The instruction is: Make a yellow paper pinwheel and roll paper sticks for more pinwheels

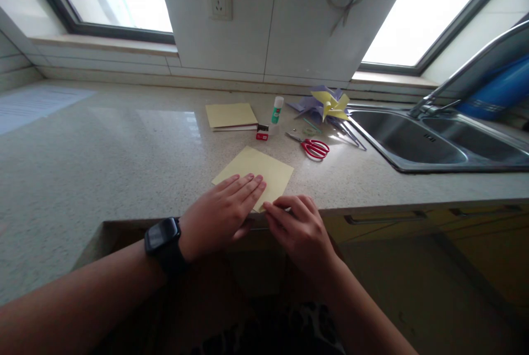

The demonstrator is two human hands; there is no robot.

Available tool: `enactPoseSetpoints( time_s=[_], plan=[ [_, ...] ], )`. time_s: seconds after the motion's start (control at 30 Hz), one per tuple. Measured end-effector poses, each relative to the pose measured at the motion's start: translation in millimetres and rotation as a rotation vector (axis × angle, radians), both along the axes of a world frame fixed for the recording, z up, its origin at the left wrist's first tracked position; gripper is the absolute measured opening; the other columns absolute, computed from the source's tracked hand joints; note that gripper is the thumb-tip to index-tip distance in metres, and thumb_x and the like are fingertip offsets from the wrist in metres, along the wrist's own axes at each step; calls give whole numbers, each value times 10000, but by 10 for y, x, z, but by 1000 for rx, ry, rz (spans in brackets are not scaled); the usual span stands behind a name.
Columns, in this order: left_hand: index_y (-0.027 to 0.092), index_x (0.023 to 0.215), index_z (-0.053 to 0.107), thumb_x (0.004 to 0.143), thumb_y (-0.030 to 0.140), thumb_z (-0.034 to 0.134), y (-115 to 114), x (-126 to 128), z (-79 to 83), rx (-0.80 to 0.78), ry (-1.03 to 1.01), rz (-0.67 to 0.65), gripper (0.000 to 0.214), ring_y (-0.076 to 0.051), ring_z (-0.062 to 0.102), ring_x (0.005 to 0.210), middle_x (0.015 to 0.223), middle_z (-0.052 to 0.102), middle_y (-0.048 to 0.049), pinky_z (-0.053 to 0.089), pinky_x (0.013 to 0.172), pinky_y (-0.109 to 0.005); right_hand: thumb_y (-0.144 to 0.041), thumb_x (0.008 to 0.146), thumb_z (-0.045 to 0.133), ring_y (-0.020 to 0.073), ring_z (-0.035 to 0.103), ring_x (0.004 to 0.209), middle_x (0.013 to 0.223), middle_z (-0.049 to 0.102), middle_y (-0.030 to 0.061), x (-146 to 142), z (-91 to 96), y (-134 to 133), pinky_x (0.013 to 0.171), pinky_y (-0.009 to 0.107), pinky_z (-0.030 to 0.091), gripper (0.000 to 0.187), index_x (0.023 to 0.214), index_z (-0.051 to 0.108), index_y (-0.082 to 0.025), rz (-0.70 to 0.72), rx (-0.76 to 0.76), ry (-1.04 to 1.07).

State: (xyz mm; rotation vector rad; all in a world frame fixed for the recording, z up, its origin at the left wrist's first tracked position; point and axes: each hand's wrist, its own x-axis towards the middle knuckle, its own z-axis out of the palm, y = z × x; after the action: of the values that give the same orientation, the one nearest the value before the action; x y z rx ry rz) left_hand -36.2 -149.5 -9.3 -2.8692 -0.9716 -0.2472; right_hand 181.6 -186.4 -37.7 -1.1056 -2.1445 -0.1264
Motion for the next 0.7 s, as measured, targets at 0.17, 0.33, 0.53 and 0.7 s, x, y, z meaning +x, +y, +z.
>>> enactPoseSetpoints(
  time_s=[0.17, 0.33, 0.53, 0.7],
  plan=[
    [68, 1562, 303, 888, 292, 665, 3, -3, 14, -7, 12, -1, 797, -307, 309, 1506, 1632, 332, -175, 236, 1245, -445, -170, 930, 630, 239, 580, 934, 1064, 695, 90, -35, -3, 14, 872, 421, 490, 252, 1161, 731, -181, -38, 17, -34],
    [77, 1557, 318, 883, 292, 662, 4, 2, 10, -12, 6, 7, 786, -307, 304, 1507, 1637, 326, -165, 236, 1243, -444, -188, 925, 612, 262, 556, 982, 1148, 675, 102, -64, 2, -14, 894, 447, 470, 356, 1274, 673, -153, -76, -28, -94],
    [80, 1547, 336, 875, 283, 663, 8, 4, 3, -5, 3, 8, 775, -300, 302, 1509, 1639, 326, -155, 229, 1245, -436, -200, 897, 622, 281, 530, 1029, 1221, 648, 107, -107, 11, -30, 914, 459, 439, 467, 1360, 603, -141, -117, -67, -176],
    [57, 1536, 345, 895, 310, 641, 6, 2, -2, 18, 8, 0, 750, -309, 318, 1500, 1625, 347, -174, 241, 1238, -441, -214, 884, 630, 298, 504, 1066, 1272, 623, 115, -142, 29, -43, 931, 469, 417, 515, 1388, 569, -125, -158, -89, -219]
  ],
)
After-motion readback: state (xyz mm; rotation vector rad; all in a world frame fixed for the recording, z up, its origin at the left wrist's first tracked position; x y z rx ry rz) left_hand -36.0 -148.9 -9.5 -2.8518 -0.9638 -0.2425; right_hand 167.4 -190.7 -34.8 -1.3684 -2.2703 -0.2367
